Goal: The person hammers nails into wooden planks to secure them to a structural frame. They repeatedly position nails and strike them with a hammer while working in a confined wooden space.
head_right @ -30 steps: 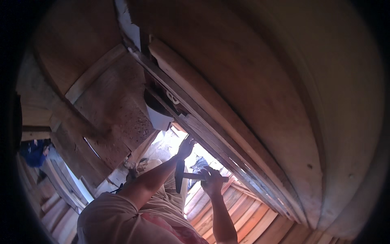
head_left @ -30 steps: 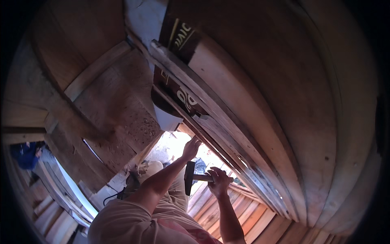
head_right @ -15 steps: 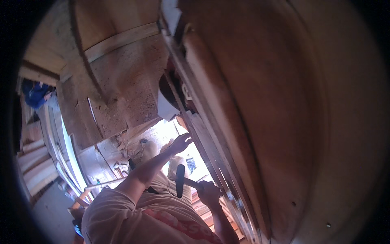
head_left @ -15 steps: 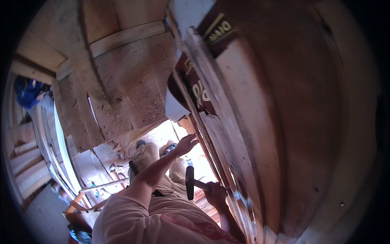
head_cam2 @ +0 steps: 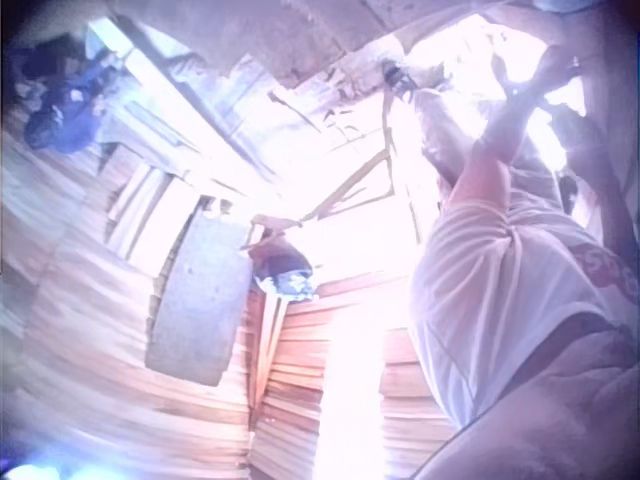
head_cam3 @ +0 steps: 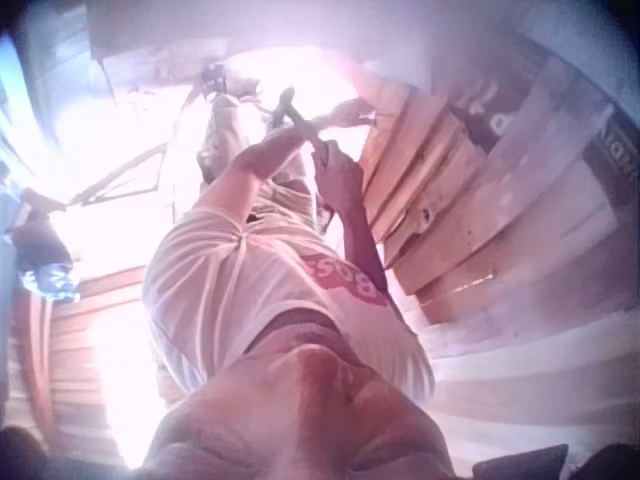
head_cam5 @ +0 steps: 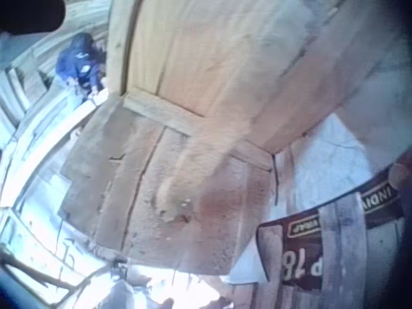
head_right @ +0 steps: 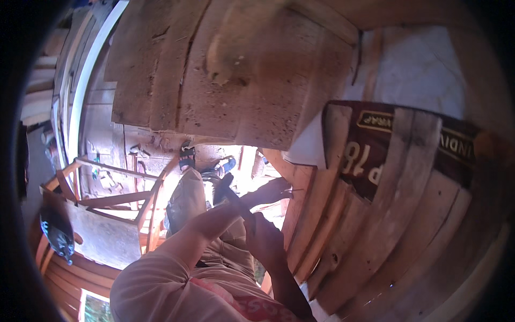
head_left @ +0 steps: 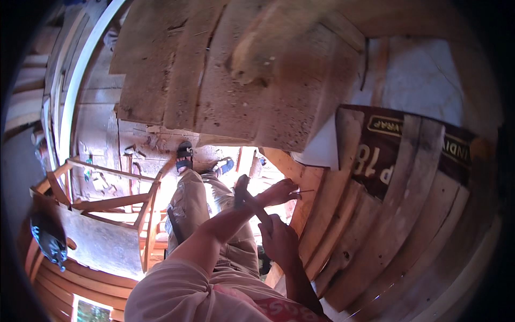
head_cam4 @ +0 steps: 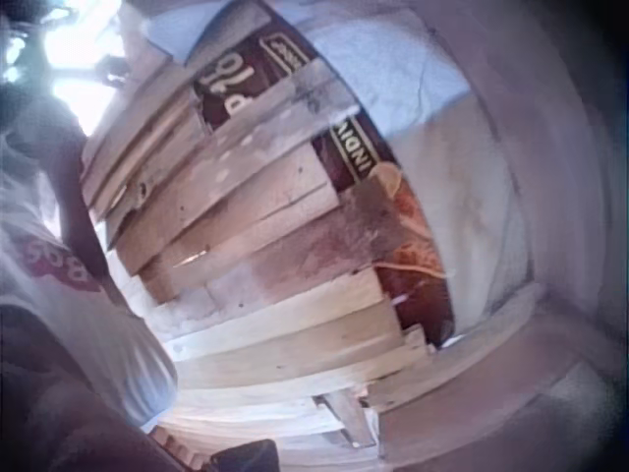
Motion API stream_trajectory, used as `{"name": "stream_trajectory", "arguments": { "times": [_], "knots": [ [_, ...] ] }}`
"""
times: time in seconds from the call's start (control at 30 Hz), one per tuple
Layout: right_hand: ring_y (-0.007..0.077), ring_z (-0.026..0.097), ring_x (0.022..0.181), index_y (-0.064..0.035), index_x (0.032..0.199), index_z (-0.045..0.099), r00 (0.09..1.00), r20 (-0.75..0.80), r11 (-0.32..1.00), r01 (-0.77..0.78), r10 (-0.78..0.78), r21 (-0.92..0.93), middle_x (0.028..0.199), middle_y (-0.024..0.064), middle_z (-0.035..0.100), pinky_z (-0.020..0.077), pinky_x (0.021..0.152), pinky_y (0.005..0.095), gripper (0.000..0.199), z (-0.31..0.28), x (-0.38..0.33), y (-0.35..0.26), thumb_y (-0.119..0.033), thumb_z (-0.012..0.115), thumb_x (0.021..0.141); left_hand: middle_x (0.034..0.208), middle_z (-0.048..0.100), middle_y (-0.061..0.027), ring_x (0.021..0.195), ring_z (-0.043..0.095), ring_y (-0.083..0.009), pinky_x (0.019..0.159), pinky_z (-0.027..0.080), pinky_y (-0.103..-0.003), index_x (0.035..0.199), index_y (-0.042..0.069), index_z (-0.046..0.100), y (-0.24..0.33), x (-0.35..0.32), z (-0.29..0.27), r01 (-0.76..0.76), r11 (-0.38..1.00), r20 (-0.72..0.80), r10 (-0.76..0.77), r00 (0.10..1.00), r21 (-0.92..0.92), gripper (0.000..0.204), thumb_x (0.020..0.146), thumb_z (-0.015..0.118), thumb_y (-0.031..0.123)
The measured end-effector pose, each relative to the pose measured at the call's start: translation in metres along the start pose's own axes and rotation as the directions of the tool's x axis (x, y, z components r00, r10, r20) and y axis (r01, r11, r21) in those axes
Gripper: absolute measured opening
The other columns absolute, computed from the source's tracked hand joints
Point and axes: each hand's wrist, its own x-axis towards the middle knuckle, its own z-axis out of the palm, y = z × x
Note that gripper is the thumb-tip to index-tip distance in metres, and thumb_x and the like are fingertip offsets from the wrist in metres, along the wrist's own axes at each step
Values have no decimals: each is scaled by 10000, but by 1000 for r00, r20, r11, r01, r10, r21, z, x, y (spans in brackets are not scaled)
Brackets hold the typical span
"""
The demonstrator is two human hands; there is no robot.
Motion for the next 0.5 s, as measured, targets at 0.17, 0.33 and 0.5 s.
{"name": "stream_trajectory", "arguments": {
  "times": [0.17, 0.33, 0.5],
  "knots": [
    [356, 638, 766, -13, 956, 563, 938, 262, 670, 345, -226, -657, 816, 200, 641, 507, 671, 437, 215, 24, 91, -57, -135, 547, 781, 1052, 510, -112, 1038, 478, -276, 918, 392, -432, 1072, 11, 519, 4, -20, 3, -364, 930, -122, 368, 922, 53, 241, 880, 473, 148],
    [247, 660, 674, -43, 768, 619, 912, 315, 606, 410, -264, -682, 745, 144, 636, 525, 565, 356, 159, 134, 201, -4, -198, 600, 738, 903, 525, -82, 915, 488, -254, 804, 401, -381, 893, 74, 560, -14, -13, 17, -257, 696, -286, 77, 955, -670, 171, 802, 547, 217],
    [238, 661, 727, -45, 856, 648, 875, 474, 564, 444, -103, -697, 835, 142, 650, 527, 602, 360, 196, 177, 284, 45, -201, 600, 748, 876, 539, -87, 871, 508, -210, 765, 416, -345, 895, 67, 558, -36, -1, 45, 26, 845, -256, -191, 948, -534, 144, 832, 534, 194]
  ]
}}
